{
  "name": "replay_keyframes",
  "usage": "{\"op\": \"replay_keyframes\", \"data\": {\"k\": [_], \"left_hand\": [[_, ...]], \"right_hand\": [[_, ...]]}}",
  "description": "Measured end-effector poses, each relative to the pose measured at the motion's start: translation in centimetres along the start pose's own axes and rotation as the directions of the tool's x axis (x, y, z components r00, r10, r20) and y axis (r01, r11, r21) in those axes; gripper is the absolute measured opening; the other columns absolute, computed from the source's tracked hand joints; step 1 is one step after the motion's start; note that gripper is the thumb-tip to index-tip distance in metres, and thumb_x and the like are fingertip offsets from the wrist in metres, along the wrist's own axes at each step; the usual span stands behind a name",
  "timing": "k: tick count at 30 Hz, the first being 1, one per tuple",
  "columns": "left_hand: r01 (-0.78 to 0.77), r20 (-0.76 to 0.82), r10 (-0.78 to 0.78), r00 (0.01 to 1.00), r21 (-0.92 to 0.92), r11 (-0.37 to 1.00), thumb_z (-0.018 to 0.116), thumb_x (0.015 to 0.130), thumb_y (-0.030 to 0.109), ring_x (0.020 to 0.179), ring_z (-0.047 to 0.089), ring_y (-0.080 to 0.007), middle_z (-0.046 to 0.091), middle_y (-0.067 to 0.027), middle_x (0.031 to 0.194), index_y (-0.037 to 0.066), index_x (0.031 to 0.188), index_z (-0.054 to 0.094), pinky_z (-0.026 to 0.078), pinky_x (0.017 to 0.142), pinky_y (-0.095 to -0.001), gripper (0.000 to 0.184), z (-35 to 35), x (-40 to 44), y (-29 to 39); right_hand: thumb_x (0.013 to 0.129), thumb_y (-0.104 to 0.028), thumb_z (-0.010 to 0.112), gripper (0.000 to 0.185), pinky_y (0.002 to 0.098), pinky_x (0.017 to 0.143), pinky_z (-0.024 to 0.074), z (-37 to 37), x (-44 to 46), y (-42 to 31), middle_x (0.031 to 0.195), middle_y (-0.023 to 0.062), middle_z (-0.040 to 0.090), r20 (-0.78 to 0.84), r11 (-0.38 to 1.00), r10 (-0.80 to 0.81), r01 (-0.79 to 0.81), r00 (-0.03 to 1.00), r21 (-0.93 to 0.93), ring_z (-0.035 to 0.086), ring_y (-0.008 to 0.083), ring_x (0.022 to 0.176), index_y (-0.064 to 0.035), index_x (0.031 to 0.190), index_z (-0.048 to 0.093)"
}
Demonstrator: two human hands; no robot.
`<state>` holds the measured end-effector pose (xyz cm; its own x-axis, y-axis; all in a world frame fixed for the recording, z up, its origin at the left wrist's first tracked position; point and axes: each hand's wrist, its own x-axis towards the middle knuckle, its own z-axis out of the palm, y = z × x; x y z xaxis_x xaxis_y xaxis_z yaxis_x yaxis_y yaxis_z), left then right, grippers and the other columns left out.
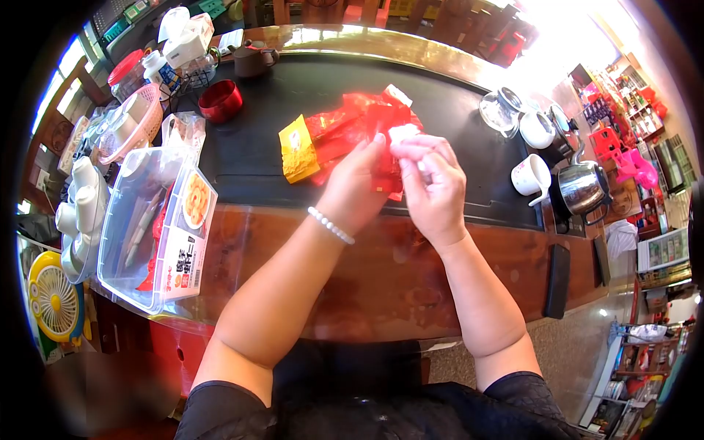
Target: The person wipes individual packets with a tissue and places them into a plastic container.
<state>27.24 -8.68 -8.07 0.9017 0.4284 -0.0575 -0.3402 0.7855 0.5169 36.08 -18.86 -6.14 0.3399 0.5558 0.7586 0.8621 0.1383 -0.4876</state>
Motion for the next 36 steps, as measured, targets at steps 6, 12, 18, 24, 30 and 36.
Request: {"op": "replay_keyframes", "data": {"k": [6,12,18,24,30,36], "left_hand": [[0.157,0.178,-0.106,0.978,-0.307,0.939,0.048,0.101,0.036,0.101,0.061,-0.0205,0.066,-0.0088,0.106,0.003,0.115,0.058,0.048,0.094,-0.0368,0.037,-1.5,0.0,1.8],[-0.076,0.006,0.080,0.997,-0.238,0.968,0.049,0.101,0.035,0.108,0.060,-0.0257,0.063,-0.0128,0.122,0.004,0.124,0.055,0.048,0.096,-0.0409,0.040,0.0,0.2,1.1],[0.076,0.147,-0.043,0.988,-0.225,0.971,0.049,0.101,0.030,0.102,0.063,-0.0217,0.065,-0.0105,0.116,0.002,0.121,0.055,0.049,0.094,-0.0377,0.034,-1.3,0.2,0.9],[-0.121,-0.136,0.110,0.985,-0.075,0.990,0.051,0.101,0.023,0.106,0.063,-0.0205,0.065,-0.0087,0.116,0.006,0.122,0.056,0.053,0.091,-0.0378,0.028,-0.3,0.4,0.7],[-0.103,-0.122,0.109,0.987,0.054,0.993,0.054,0.100,0.020,0.099,0.064,-0.0157,0.066,-0.0058,0.109,0.007,0.117,0.058,0.054,0.083,-0.0319,0.022,0.3,0.0,0.2],[-0.130,-0.118,0.128,0.985,-0.013,0.991,0.054,0.100,0.021,0.097,0.064,-0.0165,0.067,-0.0056,0.108,0.006,0.115,0.060,0.053,0.085,-0.0325,0.022,-0.4,0.3,0.2]], "right_hand": [[0.070,0.008,0.064,0.016,0.0353,0.073,0.0522,0.8,-0.6,-1.9,0.086,0.0090,0.066,0.174,0.995,-0.053,0.037,0.983,0.092,0.062,0.0271,0.082,-0.0045,0.079,0.069],[0.071,0.008,0.065,0.018,0.0344,0.072,0.0518,0.4,-0.4,-1.3,0.086,0.0103,0.066,0.089,0.993,-0.071,0.062,0.993,0.097,0.065,0.0270,0.081,-0.0029,0.085,0.068],[0.070,0.010,0.062,0.019,0.0334,0.073,0.0511,0.5,-0.4,-1.9,0.086,0.0084,0.066,0.153,0.994,-0.112,0.108,0.982,0.029,0.062,0.0235,0.078,-0.0037,0.083,0.067],[0.080,0.007,0.059,0.010,0.0280,0.069,0.0497,-0.5,-0.1,-0.1,0.085,0.0086,0.062,-0.081,0.981,0.127,-0.113,0.989,0.159,0.061,0.0166,0.077,-0.0006,0.085,0.062],[0.087,0.000,0.062,0.014,0.0250,0.073,0.0497,-0.3,-0.1,-0.9,0.094,0.0074,0.063,-0.009,0.834,0.389,-0.348,0.921,0.429,0.060,0.0119,0.083,0.0007,0.101,0.066],[0.083,0.008,0.061,0.010,0.0228,0.075,0.0489,0.0,-0.6,-1.1,0.094,0.0053,0.063,0.133,0.929,0.220,-0.250,0.966,0.273,0.059,0.0095,0.085,0.0018,0.088,0.067]]}}
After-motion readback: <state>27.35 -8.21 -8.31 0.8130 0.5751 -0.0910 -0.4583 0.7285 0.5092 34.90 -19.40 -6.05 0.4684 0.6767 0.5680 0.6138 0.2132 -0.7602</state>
